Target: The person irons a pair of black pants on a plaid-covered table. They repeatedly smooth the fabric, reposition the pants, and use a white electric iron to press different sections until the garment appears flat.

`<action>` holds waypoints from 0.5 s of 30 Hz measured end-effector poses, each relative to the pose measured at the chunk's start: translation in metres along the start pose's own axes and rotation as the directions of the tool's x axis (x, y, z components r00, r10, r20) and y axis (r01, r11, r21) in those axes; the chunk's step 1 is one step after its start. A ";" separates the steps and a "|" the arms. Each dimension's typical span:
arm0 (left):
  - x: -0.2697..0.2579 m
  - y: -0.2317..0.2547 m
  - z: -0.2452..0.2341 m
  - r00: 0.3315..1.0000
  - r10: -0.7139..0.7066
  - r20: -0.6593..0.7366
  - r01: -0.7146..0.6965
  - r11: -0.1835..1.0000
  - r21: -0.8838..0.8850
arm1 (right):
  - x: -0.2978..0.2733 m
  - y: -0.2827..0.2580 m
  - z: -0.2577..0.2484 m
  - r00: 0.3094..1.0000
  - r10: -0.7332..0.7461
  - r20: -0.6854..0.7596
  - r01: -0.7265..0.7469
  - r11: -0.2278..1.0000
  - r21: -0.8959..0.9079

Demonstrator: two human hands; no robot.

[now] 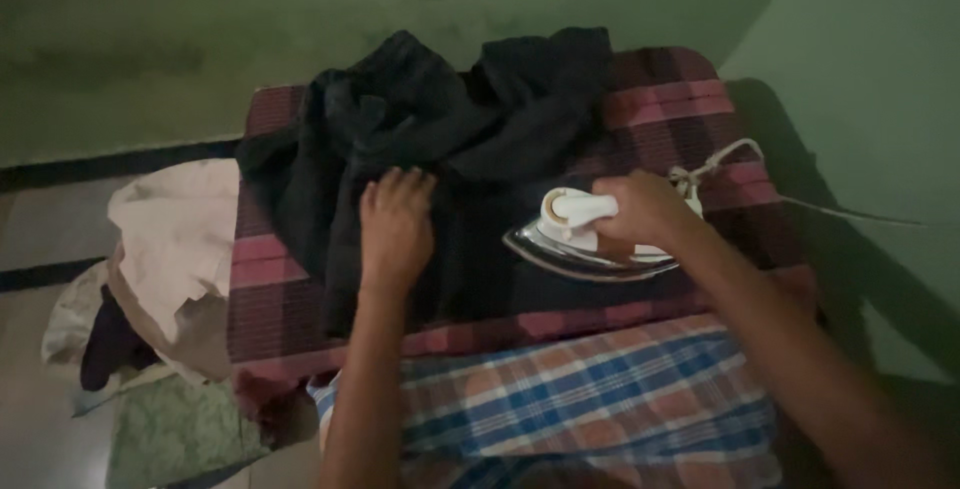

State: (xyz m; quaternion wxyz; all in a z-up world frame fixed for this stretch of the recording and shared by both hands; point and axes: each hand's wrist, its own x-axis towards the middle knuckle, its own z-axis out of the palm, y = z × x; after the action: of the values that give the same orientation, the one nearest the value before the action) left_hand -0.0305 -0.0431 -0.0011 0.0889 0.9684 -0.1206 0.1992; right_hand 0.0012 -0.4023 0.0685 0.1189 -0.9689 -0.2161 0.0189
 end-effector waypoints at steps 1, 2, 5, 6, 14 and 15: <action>-0.005 0.000 0.005 1.000 -0.004 0.025 0.004 1.000 0.002 | -0.003 -0.002 0.001 0.999 0.017 -0.036 -0.016 1.000 0.006; -0.011 -0.005 0.010 0.999 -0.004 0.051 0.004 1.000 0.007 | -0.002 -0.005 0.002 0.994 0.103 -0.028 -0.103 0.995 -0.006; -0.031 -0.021 0.024 0.988 -0.094 0.119 0.096 0.995 -0.018 | 0.012 -0.009 -0.001 0.950 0.313 -0.020 -0.313 0.949 -0.043; -0.040 -0.024 0.030 0.979 -0.142 0.143 0.148 0.988 -0.036 | 0.013 -0.009 -0.001 0.936 0.351 -0.014 -0.351 0.934 -0.059; -0.045 -0.042 0.072 0.989 -0.110 0.098 0.111 0.994 -0.006 | 0.008 0.008 0.007 0.996 0.078 -0.042 -0.080 0.996 -0.047; -0.048 -0.043 0.074 0.984 -0.120 0.131 0.122 0.993 -0.001 | 0.007 0.010 0.011 0.998 0.053 -0.038 -0.056 0.997 -0.061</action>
State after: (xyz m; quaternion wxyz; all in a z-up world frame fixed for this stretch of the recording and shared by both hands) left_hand -0.0349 -0.0092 -0.0931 0.0971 0.9845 -0.0680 0.1292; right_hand 0.0101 -0.4055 0.0556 0.0922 -0.9779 -0.1879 -0.0023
